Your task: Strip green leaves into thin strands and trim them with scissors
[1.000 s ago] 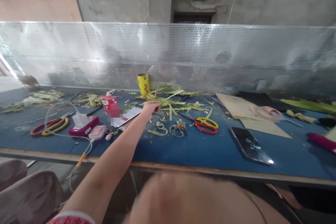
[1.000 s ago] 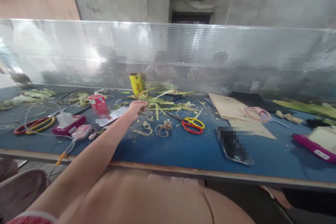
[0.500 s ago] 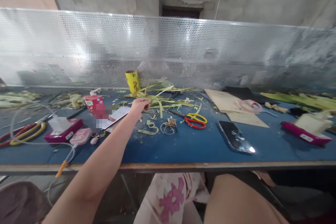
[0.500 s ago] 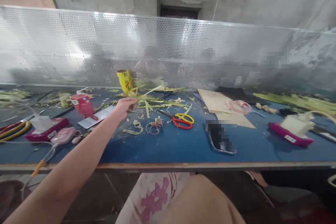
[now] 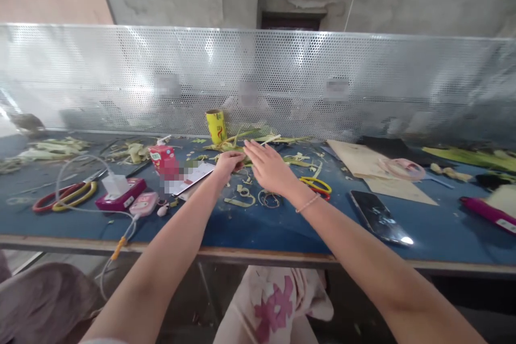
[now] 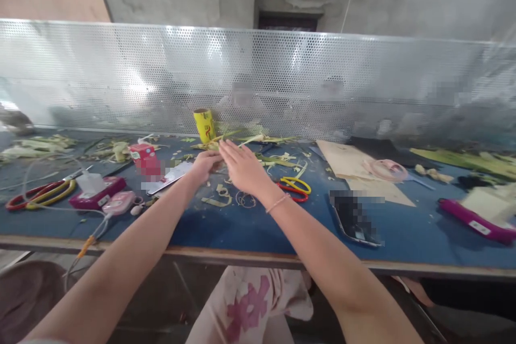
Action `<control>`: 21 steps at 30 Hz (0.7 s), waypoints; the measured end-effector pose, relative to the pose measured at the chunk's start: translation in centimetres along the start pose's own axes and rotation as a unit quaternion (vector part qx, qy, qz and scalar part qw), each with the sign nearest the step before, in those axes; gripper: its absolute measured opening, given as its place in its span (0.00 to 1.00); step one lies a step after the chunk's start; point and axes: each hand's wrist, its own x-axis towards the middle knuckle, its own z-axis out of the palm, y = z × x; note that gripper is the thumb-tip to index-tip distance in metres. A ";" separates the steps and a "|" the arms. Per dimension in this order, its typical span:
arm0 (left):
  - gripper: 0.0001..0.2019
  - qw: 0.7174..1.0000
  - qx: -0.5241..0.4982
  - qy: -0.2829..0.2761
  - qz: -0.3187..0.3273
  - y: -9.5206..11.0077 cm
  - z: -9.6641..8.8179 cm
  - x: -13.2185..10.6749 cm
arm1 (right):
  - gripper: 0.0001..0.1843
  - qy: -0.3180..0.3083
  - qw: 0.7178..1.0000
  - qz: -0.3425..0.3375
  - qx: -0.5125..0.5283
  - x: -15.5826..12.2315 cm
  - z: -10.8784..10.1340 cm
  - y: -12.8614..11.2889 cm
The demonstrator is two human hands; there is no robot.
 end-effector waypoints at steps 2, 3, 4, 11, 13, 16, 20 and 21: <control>0.02 1.000 -0.008 0.004 -0.004 -0.1 0.2 0.0 | 0.31 0.021 0.999 0.030 -0.038 -1.2 0.9 2.3; 0.02 1.000 -0.010 0.004 -0.008 -0.1 0.3 0.0 | 0.31 0.025 0.998 0.043 -0.047 -1.7 1.3 3.1; 0.03 1.000 -0.013 0.001 -0.011 0.0 0.4 0.0 | 0.31 0.027 0.997 0.055 -0.051 -2.2 1.8 3.6; 0.03 0.999 -0.023 -0.026 -0.025 0.3 0.7 -0.6 | 0.30 0.023 0.996 0.089 -0.022 -3.4 2.4 4.0; 0.03 0.999 -0.021 -0.025 -0.024 0.3 0.7 -0.7 | 0.28 0.031 0.995 0.094 -0.006 -3.5 2.1 4.0; 0.03 0.999 -0.013 -0.023 -0.024 0.3 0.7 -0.7 | 0.26 0.045 0.992 0.115 0.027 -3.6 2.1 4.2; 0.03 0.999 -0.007 -0.024 -0.028 0.3 0.6 -0.6 | 0.23 0.075 0.981 0.161 0.073 -4.0 3.0 5.3; 0.03 0.999 -0.007 -0.024 -0.032 0.4 0.6 -0.6 | 0.22 0.084 0.978 0.170 0.086 -4.1 3.3 5.7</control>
